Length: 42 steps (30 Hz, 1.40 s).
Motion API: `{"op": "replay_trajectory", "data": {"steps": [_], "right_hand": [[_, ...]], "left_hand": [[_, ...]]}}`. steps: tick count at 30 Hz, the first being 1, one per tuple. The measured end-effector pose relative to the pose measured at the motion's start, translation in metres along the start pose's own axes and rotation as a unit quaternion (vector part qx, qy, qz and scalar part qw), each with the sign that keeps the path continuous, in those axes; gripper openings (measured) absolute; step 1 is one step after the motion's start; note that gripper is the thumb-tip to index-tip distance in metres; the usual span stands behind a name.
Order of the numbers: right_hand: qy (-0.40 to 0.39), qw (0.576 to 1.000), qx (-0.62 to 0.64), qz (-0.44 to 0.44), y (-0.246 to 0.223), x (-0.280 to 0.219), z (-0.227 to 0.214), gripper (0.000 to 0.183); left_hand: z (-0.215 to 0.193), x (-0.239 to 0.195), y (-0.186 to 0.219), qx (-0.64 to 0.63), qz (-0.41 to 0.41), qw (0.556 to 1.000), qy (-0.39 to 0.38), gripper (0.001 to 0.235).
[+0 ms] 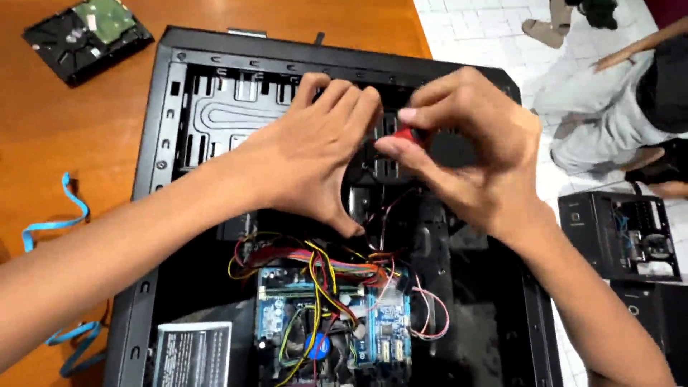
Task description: The person installs an optical drive into a desktop computer case. They slide the drive into the front bay, connect cables, and then use a screwdriver to secure the drive with screws.
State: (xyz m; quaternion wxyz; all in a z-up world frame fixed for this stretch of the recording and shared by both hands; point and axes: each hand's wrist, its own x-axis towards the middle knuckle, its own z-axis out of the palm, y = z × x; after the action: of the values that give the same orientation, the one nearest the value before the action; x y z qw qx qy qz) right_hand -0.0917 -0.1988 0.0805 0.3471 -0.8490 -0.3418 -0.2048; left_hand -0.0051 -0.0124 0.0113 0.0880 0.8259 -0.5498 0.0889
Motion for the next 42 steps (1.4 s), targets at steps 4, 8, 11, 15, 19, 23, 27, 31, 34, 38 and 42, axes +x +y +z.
{"op": "replay_trajectory", "data": {"steps": [4,8,11,15,19,23,27,31,34,38,42], "right_hand": [[-0.005,1.000,-0.016,0.024,-0.002,0.003,0.000,0.020],[-0.057,0.995,0.014,0.079,-0.009,0.002,-0.005,0.030],[-0.072,0.996,-0.004,0.050,-0.002,0.002,-0.007,0.028],[0.016,0.998,-0.064,0.018,0.011,-0.004,-0.005,0.023],[-0.072,0.981,-0.175,-0.035,0.005,-0.008,-0.005,0.044],[-0.051,0.984,-0.168,-0.032,0.001,-0.010,-0.001,0.029],[0.012,0.999,0.021,0.049,0.002,-0.008,0.002,0.017],[0.082,0.994,-0.040,0.059,0.013,-0.020,0.003,0.038],[0.092,0.992,-0.056,0.067,0.007,-0.018,0.008,0.043],[0.068,0.988,-0.130,-0.041,0.015,-0.008,0.004,0.029],[-0.008,0.999,-0.034,0.032,0.001,-0.003,0.000,0.021]], "left_hand": [[-0.002,0.002,-0.003,0.036,0.010,0.999,-0.032,0.154],[0.004,-0.001,-0.002,0.032,0.010,0.999,0.000,0.152],[0.001,0.000,-0.004,0.063,0.015,0.998,-0.005,0.144],[0.001,0.002,-0.004,0.012,0.009,1.000,0.003,0.142],[0.006,-0.002,-0.005,0.051,0.024,0.997,0.055,0.143],[0.004,-0.003,-0.005,0.039,0.023,0.998,0.036,0.152],[0.004,-0.006,-0.006,0.034,0.036,0.997,0.060,0.140],[0.004,-0.004,-0.007,0.026,0.037,0.997,0.061,0.135],[0.008,-0.004,-0.008,0.027,0.027,0.998,0.048,0.144],[0.007,-0.002,-0.009,0.048,0.039,0.998,0.032,0.148],[0.005,-0.003,-0.005,0.054,0.025,0.997,0.039,0.136]]}}
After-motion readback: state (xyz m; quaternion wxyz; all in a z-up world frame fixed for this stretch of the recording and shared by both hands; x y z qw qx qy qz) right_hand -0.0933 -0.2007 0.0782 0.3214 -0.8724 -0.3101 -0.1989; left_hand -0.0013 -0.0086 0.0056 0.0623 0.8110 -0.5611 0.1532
